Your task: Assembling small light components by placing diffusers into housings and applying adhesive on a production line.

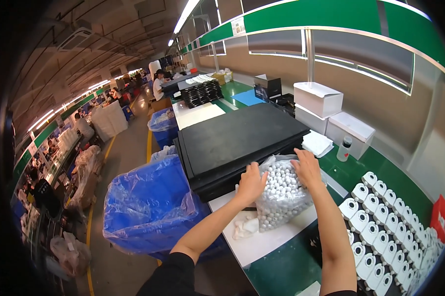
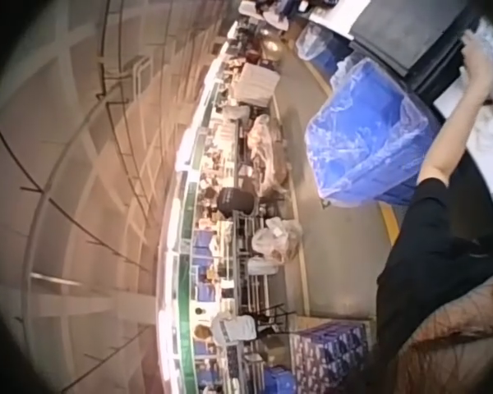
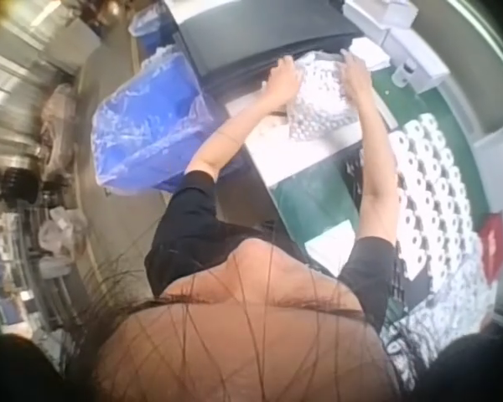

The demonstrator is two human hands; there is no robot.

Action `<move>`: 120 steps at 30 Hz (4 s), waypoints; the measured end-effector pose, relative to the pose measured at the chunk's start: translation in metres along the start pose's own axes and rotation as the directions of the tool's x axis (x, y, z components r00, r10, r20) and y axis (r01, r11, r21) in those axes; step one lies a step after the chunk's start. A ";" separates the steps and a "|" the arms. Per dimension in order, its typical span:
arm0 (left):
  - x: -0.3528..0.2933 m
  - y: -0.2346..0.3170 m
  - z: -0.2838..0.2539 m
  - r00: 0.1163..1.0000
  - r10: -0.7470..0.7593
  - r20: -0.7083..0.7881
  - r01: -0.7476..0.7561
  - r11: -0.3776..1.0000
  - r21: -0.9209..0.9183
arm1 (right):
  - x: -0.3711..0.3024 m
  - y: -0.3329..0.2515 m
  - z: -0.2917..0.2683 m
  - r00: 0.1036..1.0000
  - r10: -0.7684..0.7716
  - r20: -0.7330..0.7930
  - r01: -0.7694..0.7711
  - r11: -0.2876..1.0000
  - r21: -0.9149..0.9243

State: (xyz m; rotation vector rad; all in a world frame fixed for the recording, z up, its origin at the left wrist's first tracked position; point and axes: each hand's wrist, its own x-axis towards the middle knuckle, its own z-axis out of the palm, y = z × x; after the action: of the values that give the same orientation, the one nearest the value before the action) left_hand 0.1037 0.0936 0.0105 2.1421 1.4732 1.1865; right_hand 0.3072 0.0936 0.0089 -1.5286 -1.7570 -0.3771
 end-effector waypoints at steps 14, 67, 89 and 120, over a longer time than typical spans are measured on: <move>0.027 -0.006 0.021 0.987 -0.163 -0.012 0.141 0.885 -0.444 | 0.024 0.034 -0.027 0.776 0.299 0.555 -0.631 0.372 0.681; 0.111 -0.039 0.095 0.806 -0.372 0.460 0.497 0.848 -0.185 | 0.003 0.064 -0.012 0.081 0.662 0.745 -0.946 -0.184 0.266; -0.032 0.056 -0.013 0.721 0.638 0.272 -0.650 0.758 -0.054 | -0.022 0.044 -0.034 0.286 0.782 0.554 -0.886 -0.005 0.464; 0.039 0.037 0.048 0.607 0.700 0.376 -0.764 0.645 0.032 | -0.204 -0.191 -0.309 0.949 -0.299 0.100 0.312 0.939 -0.147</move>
State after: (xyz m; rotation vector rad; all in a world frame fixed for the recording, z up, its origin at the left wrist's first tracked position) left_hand 0.1690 0.1217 0.0225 3.0482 0.5299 0.8064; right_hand 0.2338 -0.3016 0.1201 -1.3927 -2.0746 -0.6374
